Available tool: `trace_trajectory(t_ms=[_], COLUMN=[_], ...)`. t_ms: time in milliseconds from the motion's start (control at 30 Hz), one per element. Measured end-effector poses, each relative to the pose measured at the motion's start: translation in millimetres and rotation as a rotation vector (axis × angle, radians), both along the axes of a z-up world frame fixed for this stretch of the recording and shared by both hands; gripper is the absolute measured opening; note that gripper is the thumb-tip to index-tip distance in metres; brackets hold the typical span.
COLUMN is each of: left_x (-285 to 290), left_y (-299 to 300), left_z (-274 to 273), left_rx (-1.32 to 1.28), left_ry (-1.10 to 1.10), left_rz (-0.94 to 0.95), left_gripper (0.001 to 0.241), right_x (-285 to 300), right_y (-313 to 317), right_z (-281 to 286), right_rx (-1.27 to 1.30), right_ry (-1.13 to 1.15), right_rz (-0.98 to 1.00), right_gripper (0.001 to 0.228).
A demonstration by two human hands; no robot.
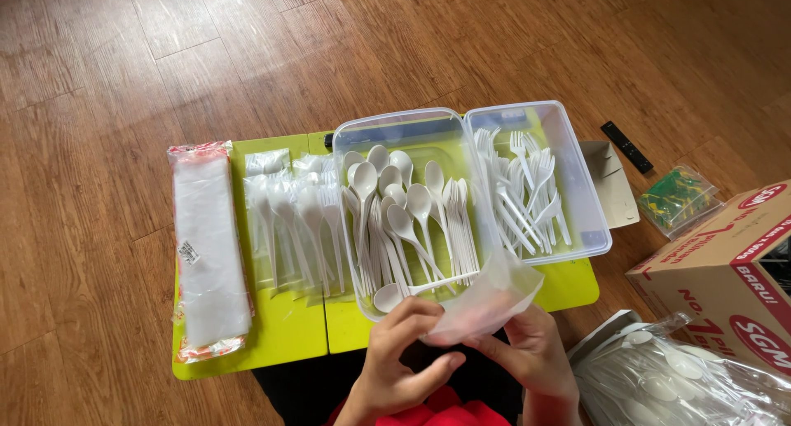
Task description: The person places plastic spoons and forks into individual plastic sleeves by hand and then stacks the packaged cutlery on the table.
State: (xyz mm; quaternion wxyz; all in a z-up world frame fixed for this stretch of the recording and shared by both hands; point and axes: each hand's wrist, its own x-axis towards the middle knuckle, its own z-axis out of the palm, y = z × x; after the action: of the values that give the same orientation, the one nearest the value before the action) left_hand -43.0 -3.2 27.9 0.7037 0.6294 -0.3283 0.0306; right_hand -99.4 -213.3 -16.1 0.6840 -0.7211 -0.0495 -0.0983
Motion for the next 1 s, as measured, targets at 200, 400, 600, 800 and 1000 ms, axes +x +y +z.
trace_trajectory(t_ms=[200, 400, 600, 800, 1000], left_x=[-2, -3, -3, -4, -2], left_y=[-2, 2, 1, 0, -1], left_z=[0, 3, -3, -1, 6], left_rx=[-0.001, -0.026, -0.014, 0.008, -0.075], left_ry=[0.024, 0.053, 0.084, 0.054, 0.02], left_rz=[0.091, 0.005, 0.097, 0.006, -0.019], left_gripper=[0.013, 0.022, 0.013, 0.021, 0.011], right_x=[9, -7, 5, 5, 5], right_y=[7, -11, 9, 9, 10], right_z=[31, -10, 24, 20, 17], right_rx=[-0.095, -0.176, -0.3, -0.262, -0.128], right_ry=[-0.029, 0.058, 0.012, -0.082, -0.07], right_rz=[0.051, -0.144, 0.003, 0.031, 0.085], right_gripper=[0.019, 0.027, 0.033, 0.027, 0.018])
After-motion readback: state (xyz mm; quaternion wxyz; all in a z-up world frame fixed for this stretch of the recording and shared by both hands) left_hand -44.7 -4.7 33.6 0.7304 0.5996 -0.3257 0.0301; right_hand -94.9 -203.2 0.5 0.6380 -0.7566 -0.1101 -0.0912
